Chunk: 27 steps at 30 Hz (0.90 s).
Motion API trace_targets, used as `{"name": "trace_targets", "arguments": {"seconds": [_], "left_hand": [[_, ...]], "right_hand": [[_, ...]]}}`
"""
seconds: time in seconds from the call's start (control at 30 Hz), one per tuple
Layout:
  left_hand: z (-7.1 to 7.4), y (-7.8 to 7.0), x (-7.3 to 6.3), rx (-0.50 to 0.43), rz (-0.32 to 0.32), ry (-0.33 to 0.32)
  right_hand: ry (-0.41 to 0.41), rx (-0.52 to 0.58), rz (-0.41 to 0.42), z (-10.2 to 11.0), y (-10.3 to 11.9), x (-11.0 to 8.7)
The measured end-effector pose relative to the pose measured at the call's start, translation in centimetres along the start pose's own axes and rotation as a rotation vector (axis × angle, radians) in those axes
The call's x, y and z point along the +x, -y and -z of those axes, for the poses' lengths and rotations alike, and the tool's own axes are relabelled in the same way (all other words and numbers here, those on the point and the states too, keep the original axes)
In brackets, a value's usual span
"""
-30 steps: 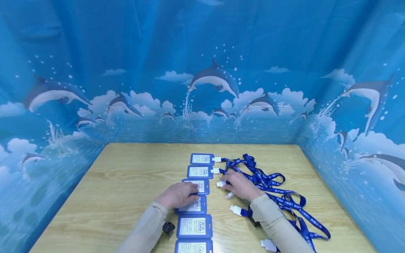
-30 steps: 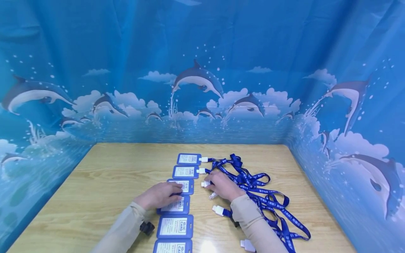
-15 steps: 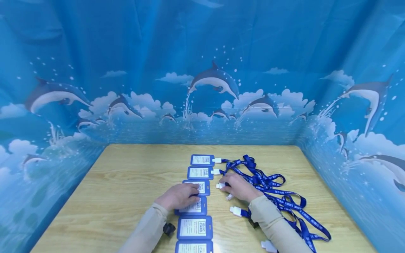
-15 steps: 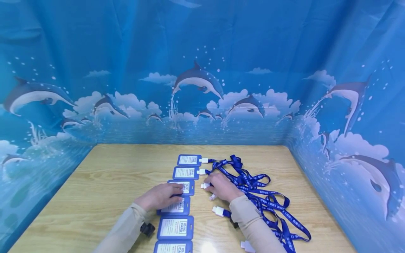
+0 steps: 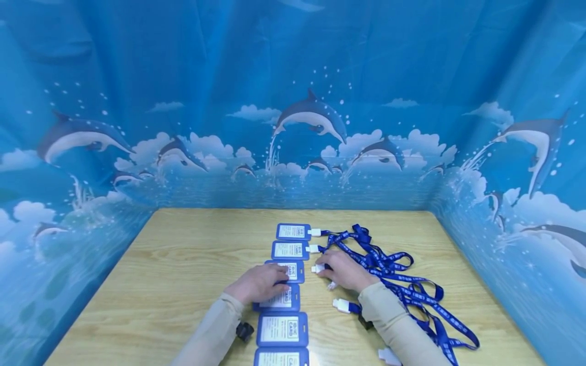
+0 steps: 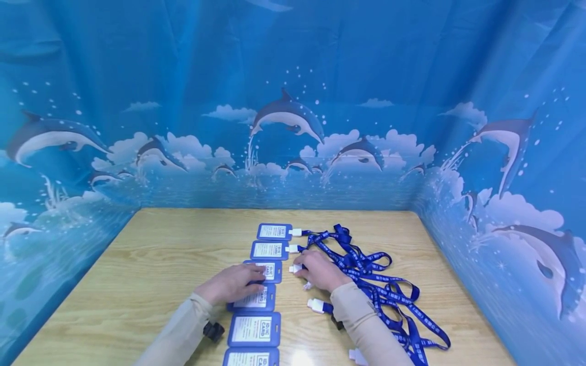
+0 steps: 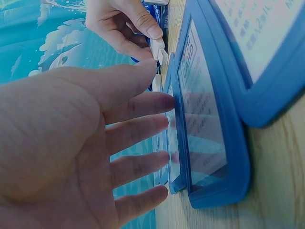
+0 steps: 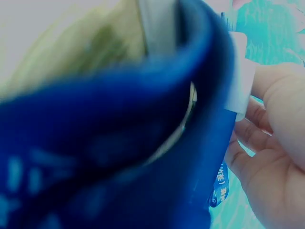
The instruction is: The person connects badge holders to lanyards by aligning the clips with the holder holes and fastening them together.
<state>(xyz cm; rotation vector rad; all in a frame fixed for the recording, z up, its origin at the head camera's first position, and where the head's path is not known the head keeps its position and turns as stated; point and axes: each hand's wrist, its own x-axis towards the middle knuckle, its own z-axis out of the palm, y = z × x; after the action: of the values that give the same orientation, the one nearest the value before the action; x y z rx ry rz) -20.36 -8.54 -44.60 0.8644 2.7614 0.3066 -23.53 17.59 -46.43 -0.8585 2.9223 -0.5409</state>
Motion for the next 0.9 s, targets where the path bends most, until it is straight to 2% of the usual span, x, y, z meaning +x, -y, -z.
{"name": "trace_targets", "arguments": {"seconds": [0.47,0.7,0.9], "left_hand": [[-0.02,0.17,0.13,0.001,0.012,0.016],[-0.03,0.09,0.06,0.006,0.039,0.039],[-0.22,0.02,-0.04,0.006,0.032,0.059]], "right_hand": [[-0.014,-0.014,0.023,0.0,-0.12,0.01],[-0.007,0.0,0.014,0.03,-0.14,0.0],[0.0,-0.005,0.028,0.04,0.14,0.07]]}}
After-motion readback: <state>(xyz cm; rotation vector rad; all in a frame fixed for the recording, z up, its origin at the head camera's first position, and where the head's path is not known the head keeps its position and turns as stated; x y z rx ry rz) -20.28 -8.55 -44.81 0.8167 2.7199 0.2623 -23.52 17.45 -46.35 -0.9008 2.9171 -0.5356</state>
